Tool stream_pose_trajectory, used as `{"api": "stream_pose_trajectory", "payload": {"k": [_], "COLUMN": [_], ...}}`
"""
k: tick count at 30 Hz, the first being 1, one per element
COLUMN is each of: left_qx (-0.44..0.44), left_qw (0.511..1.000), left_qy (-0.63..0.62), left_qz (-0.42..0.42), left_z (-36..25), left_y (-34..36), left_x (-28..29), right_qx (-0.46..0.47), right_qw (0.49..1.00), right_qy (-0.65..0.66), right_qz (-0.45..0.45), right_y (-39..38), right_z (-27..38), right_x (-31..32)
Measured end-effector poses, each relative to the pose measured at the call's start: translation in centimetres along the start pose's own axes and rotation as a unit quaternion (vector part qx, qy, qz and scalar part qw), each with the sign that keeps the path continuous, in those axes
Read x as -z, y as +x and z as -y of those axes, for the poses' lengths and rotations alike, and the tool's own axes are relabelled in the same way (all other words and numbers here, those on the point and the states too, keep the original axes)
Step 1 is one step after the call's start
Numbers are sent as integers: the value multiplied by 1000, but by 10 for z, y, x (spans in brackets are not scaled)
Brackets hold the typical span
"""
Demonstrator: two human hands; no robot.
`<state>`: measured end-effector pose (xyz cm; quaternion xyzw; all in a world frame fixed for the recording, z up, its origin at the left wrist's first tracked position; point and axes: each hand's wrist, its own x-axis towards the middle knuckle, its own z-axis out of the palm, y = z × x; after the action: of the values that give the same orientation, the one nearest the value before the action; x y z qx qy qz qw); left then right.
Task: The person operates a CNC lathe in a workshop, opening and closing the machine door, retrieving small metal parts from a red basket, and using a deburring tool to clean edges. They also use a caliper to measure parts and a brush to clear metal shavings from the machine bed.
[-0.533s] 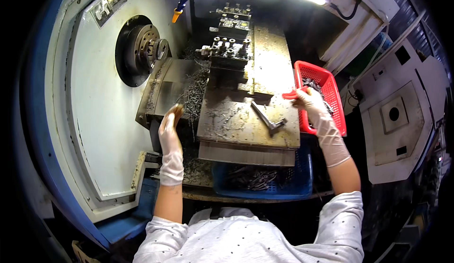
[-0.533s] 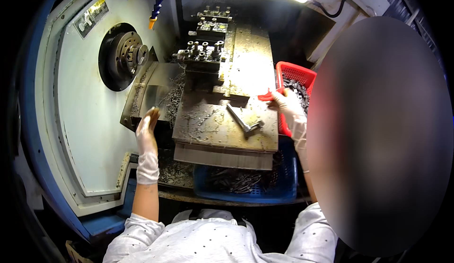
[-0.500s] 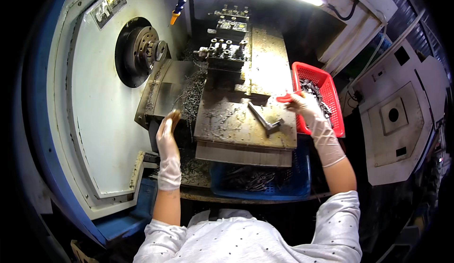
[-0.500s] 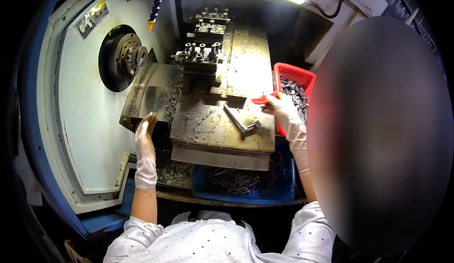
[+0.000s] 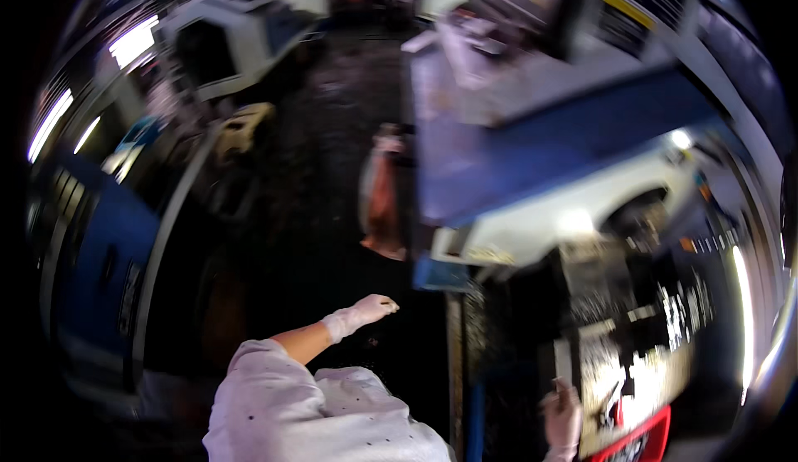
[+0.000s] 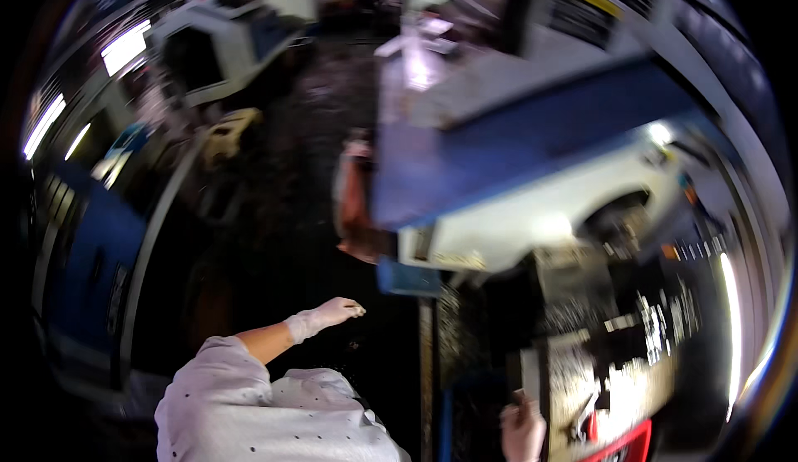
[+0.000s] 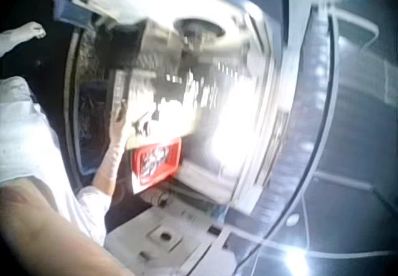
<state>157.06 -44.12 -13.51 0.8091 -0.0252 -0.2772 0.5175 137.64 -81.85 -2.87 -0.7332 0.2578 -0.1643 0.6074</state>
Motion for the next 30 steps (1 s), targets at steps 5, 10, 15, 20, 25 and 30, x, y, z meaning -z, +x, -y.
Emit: {"api": "stream_pose_trajectory", "payload": {"k": [5, 10, 15, 20, 25, 30], "left_qx": [8, -14, -36, 15, 7, -127], "left_qw": [981, 924, 817, 729, 674, 603], "left_qy": [-40, -189, -308, -331, -371, -246], "left_qz": [-192, -331, -487, -599, -639, -748], "left_z": [55, 99, 158, 199, 221, 234], "left_y": [-49, -85, -151, -212, -222, -186], "left_x": [56, 156, 245, 304, 375, 538], "right_qx": [-77, -57, -35, 31, 54, 74], "right_qw": [931, 828, 779, 786, 790, 781], "right_qy": [-37, -96, -125, -156, -163, -211], "right_qz": [356, 549, 613, 597, 588, 584], "right_y": [-1, -11, -15, -27, -27, 0], "right_z": [-28, -6, 15, 17, 18, 32], "right_x": [-167, -320, -446, -564, -648, -728]}}
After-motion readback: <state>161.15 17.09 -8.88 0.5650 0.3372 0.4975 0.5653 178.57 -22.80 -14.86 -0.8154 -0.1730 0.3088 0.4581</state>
